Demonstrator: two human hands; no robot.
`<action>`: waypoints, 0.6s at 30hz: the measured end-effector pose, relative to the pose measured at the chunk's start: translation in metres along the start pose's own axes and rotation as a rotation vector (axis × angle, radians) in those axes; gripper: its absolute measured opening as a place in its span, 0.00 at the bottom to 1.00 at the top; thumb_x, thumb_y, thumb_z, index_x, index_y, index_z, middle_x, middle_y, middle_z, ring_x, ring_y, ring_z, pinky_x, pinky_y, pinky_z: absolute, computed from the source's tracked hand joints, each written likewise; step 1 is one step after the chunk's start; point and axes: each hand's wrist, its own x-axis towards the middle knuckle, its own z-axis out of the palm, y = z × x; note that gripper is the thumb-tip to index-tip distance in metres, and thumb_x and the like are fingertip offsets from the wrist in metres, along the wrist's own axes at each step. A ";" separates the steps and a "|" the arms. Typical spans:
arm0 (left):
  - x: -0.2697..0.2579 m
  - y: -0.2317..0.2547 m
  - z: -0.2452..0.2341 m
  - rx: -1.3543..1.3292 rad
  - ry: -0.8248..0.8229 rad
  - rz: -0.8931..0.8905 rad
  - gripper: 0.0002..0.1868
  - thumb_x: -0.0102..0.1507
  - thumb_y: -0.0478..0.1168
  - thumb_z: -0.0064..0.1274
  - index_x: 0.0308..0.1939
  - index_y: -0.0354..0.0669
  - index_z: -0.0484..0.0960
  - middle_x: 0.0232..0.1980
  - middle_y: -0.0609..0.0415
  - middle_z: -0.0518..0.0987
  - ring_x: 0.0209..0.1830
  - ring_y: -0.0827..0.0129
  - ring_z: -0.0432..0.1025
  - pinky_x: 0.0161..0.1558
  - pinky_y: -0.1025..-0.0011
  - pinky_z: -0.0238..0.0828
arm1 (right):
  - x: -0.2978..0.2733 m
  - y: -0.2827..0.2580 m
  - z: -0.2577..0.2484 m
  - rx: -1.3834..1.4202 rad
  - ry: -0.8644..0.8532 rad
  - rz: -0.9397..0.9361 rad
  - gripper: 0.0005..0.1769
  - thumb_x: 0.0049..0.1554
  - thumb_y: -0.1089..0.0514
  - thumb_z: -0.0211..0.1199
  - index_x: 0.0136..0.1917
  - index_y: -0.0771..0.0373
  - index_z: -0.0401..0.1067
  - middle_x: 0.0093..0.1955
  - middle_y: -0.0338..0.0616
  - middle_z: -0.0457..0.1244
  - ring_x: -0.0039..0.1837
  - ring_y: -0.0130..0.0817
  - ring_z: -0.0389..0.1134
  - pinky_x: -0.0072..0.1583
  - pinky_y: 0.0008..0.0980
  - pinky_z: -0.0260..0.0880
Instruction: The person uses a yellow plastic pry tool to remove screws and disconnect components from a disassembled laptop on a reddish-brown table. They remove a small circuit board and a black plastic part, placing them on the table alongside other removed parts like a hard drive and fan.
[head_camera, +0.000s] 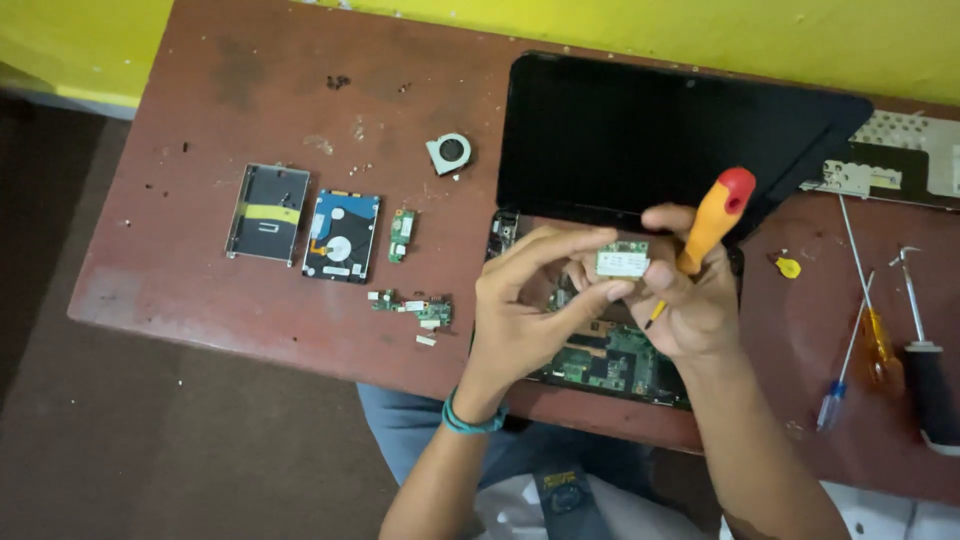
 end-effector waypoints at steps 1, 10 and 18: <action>0.001 0.003 0.001 0.037 -0.018 0.005 0.23 0.58 0.27 0.68 0.57 0.38 0.84 0.39 0.52 0.81 0.35 0.74 0.75 0.38 0.75 0.77 | 0.002 0.002 0.003 0.035 0.021 -0.031 0.26 0.54 0.74 0.66 0.63 0.81 0.62 0.32 0.42 0.58 0.37 0.34 0.73 0.51 0.55 0.81; 0.007 0.011 0.007 0.027 -0.023 -0.040 0.21 0.56 0.27 0.69 0.54 0.38 0.85 0.37 0.54 0.82 0.35 0.75 0.76 0.41 0.77 0.77 | -0.013 0.009 -0.016 0.053 -0.017 -0.047 0.28 0.54 0.68 0.68 0.67 0.68 0.63 0.52 0.61 0.68 0.51 0.44 0.76 0.53 0.36 0.81; -0.001 -0.003 0.004 -0.123 -0.065 -0.068 0.27 0.63 0.26 0.62 0.66 0.35 0.78 0.44 0.50 0.83 0.39 0.74 0.77 0.43 0.71 0.80 | -0.011 0.019 -0.022 0.138 -0.030 -0.016 0.26 0.56 0.67 0.67 0.66 0.67 0.62 0.52 0.65 0.69 0.50 0.53 0.77 0.56 0.50 0.82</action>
